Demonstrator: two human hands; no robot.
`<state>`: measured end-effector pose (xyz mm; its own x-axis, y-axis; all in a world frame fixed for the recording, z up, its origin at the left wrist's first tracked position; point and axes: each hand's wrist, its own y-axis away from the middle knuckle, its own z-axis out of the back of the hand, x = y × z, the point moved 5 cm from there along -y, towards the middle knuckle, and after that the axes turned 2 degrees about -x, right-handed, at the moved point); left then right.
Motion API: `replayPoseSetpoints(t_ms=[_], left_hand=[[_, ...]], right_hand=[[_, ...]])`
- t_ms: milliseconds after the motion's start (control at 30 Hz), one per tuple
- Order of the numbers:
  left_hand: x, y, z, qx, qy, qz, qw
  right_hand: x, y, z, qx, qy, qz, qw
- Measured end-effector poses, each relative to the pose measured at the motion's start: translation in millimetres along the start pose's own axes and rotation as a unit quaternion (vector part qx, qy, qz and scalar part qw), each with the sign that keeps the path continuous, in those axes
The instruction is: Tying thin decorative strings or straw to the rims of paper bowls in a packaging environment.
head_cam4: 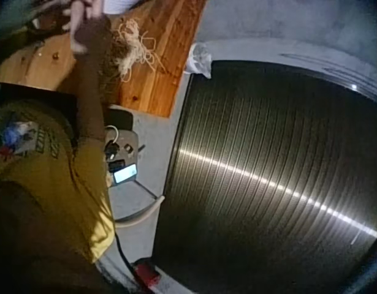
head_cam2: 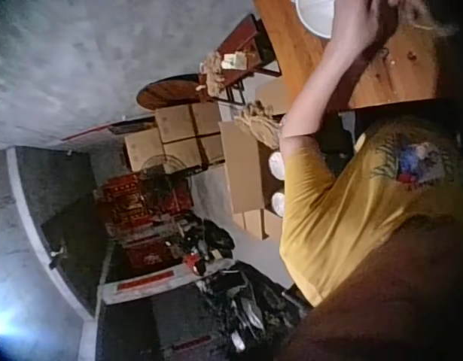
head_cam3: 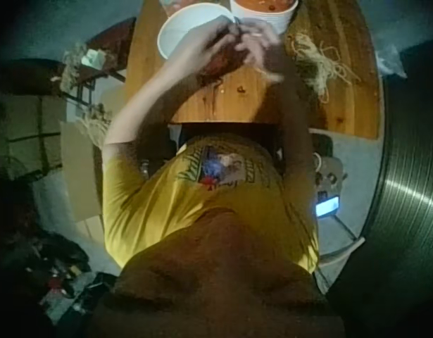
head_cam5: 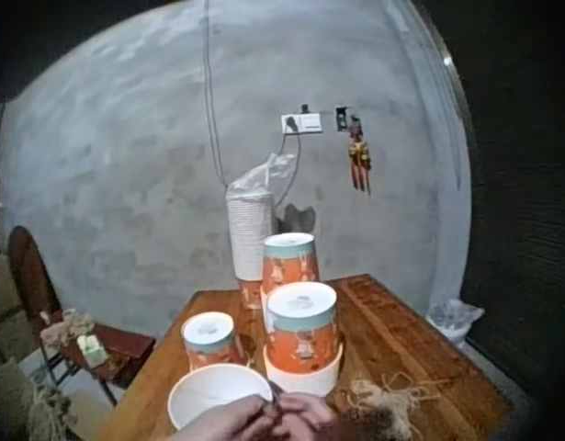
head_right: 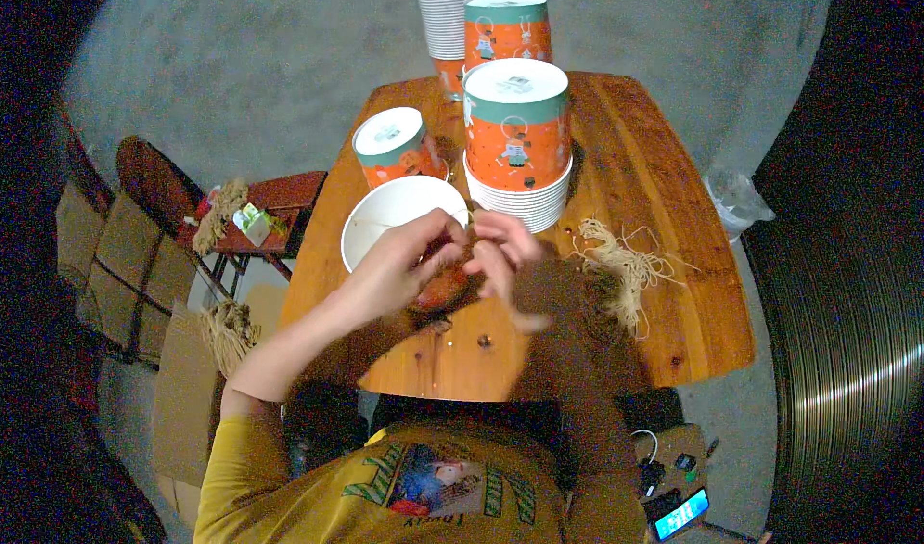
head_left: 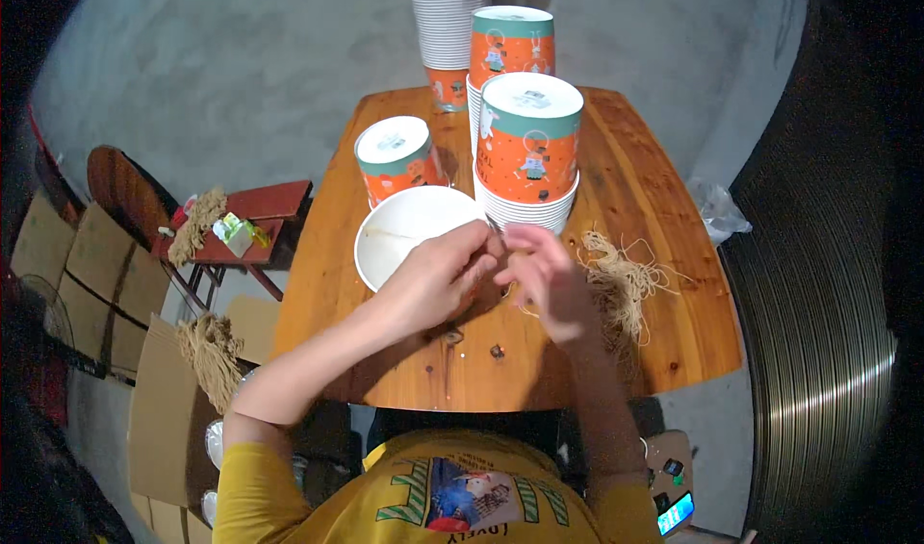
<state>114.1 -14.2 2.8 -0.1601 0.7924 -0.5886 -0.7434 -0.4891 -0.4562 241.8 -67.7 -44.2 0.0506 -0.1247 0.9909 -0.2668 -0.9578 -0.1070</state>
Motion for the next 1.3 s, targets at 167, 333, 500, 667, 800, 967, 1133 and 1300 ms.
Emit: replayPoseSetpoints(t_ms=[167,333,500,667,800,967,1133,1300], left_hand=[[-1,-7,-4,0.01,0.041,0.036,0.998],[7,1,-2,-0.006,0.019,0.099,0.995],[35,18,-6,0.03,-0.028,0.165,0.985],[33,25,7,0.078,-0.017,0.238,0.968],[43,37,19,0.101,-0.046,0.236,0.965],[41,42,25,0.088,-0.007,0.209,0.974],[10,38,23,0.01,-0.166,0.017,0.986],[1,37,19,0.011,-0.22,-0.057,0.974]], right_hand=[[-30,-3,3,0.053,-0.026,0.006,0.998],[-35,-2,4,0.015,0.054,0.035,0.998],[-53,-2,1,-0.075,0.027,0.098,0.992],[-33,10,-12,-0.136,0.14,0.174,0.965],[-24,15,-25,-0.155,0.217,0.216,0.939],[-26,15,-35,-0.142,0.203,0.207,0.946],[-22,21,-38,-0.14,0.168,0.214,0.952],[-22,25,-40,-0.128,0.152,0.2,0.959]])
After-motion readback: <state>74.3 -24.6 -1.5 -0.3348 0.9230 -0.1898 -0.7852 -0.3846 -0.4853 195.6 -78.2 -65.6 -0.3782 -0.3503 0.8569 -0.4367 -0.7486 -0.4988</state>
